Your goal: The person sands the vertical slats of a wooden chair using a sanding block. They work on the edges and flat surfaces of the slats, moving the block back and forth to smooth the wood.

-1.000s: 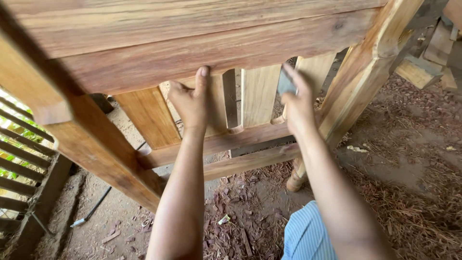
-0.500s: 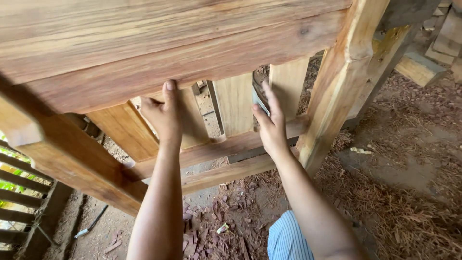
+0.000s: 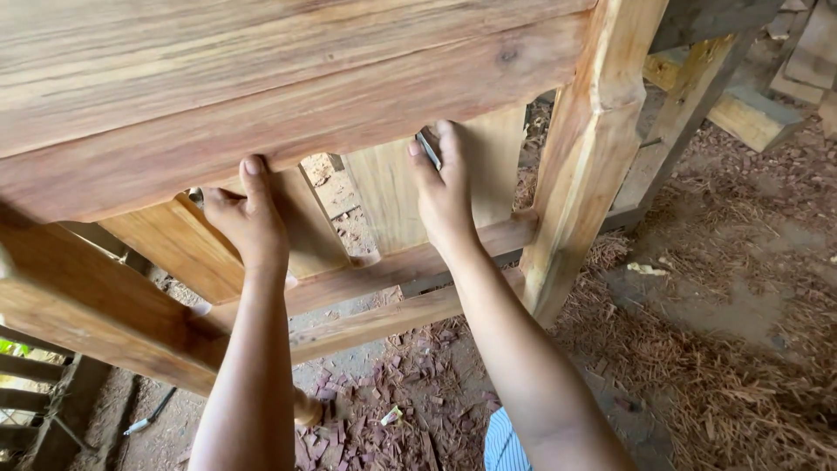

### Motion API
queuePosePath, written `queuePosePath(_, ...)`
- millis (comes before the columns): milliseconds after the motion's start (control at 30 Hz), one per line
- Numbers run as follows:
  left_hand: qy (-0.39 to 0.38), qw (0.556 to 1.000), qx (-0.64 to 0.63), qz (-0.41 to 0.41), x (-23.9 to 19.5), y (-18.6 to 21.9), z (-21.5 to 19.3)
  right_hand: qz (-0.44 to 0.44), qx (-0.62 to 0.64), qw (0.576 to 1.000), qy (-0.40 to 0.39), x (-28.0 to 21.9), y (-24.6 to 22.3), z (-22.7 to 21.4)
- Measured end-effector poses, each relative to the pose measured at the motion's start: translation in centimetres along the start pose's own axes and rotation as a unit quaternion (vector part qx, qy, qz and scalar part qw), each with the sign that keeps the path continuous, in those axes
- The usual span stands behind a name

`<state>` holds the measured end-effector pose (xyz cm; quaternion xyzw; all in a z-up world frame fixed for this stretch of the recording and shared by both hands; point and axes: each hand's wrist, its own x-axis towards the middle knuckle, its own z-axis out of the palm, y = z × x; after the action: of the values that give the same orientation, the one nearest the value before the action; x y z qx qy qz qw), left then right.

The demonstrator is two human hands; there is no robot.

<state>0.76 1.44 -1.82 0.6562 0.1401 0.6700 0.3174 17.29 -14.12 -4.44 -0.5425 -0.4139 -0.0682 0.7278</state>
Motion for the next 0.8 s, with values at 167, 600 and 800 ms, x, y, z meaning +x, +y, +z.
queuePosePath(167, 0.015, 0.995, 0.081, -0.054, -0.2, -1.0, -0.3, 0.014, -0.025, 1.000, -0.007, -2.6, -3.0, -1.0)
queuePosePath(600, 0.034, 0.987, 0.124, -0.100, -0.1, -0.1, 0.1, 0.057, -0.130, 0.988, -0.055, 1.5, -5.3, -0.6)
queuePosePath(800, 0.014, 0.997, 0.070, -0.030, 0.0, 0.0, 0.1, -0.087, -0.194, 0.977, -0.018, -0.9, 2.3, -0.2)
